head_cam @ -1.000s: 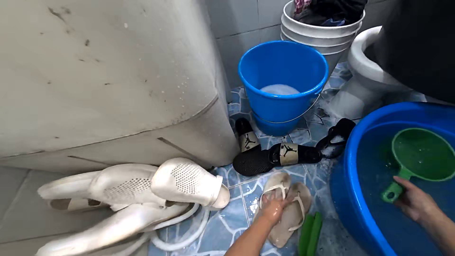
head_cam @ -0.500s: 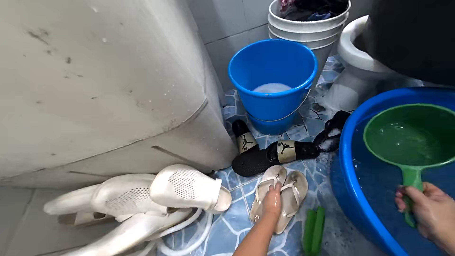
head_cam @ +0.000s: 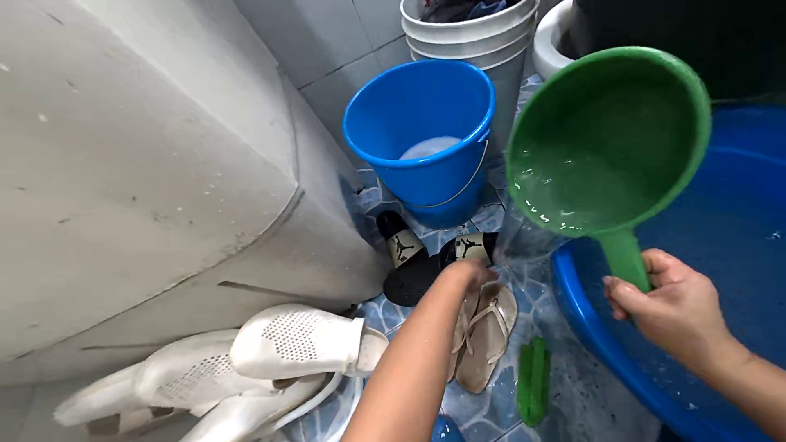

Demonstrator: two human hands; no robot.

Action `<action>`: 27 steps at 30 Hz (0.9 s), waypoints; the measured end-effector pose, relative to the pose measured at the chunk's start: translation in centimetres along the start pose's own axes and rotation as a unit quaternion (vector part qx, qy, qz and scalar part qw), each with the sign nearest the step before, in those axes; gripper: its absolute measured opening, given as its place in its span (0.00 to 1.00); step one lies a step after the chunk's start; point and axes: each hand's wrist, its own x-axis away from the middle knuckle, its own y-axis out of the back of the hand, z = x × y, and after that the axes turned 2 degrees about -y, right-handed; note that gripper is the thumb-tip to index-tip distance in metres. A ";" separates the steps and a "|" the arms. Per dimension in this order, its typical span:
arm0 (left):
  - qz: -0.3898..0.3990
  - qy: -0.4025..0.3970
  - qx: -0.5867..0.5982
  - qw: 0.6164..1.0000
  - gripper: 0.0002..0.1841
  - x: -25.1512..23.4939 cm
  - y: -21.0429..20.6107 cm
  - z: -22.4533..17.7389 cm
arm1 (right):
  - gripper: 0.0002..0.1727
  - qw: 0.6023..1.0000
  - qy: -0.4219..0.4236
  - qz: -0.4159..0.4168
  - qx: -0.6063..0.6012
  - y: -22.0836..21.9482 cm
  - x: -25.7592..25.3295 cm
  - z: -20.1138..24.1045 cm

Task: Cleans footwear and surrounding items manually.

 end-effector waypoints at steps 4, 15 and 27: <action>-0.009 -0.011 -0.158 0.987 0.25 1.3 -0.2 -1.1 | 0.07 0.994 0.054 0.026 0.094 -0.8 -0.5 -0.3; -0.207 -0.012 0.081 0.975 0.19 0.5 -2.8 2.0 | 0.08 0.969 0.149 0.056 0.188 -1.2 -1.1 -0.7; -0.100 -0.035 0.004 0.994 0.42 -2.1 -15.4 4.3 | 0.05 0.998 0.032 0.057 -0.022 -1.5 -0.6 -0.7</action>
